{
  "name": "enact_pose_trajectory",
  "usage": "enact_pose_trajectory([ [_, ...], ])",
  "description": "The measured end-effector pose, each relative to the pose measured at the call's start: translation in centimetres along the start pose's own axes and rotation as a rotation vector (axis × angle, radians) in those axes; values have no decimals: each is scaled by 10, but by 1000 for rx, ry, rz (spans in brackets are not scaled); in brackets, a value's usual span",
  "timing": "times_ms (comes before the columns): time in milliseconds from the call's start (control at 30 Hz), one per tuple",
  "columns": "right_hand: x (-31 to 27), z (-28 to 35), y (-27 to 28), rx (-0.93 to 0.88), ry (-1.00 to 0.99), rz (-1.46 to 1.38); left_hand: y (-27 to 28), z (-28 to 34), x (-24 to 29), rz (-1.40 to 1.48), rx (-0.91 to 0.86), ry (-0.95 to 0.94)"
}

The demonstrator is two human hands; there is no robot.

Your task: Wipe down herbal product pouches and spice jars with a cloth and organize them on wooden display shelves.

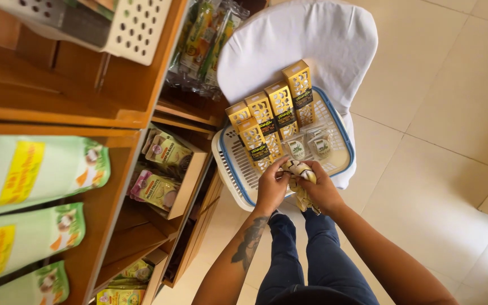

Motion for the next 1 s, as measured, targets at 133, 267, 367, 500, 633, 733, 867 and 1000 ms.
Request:
enact_pose_trajectory([
  [133,7,-28,23,38,-4,115,-37,-33,-27,-68,-30,34],
  [267,3,-46,37,95,-53,147,-63,-56,-27,-104,-71,92],
  [367,11,-65,52,140,-87,145,-88,-78,-47,-130,-46,94],
  [500,43,-91,78,221,-124,92,-108,-102,-64,-277,65,39],
  [633,48,-94,88,275,-160,52,-131,-127,-92,-354,108,8],
  [733,40,-92,88,346,-169,-58,-147,-143,-107,-411,116,4],
  [867,41,-92,97,336,-222,-189,-166,-156,-114,-372,87,140],
  [1000,57,-98,113,332,-248,-277,-179,-168,-140,-491,62,264],
])
Point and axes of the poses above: each hand's wrist, its own z-axis away from the middle knuckle, its own y-axis out of the back of the hand, x = y × z, the point moved 1 cm from there along -z, towards the middle knuckle, and after that the axes turned 14 degrees about -z, right-handed, at the moved point
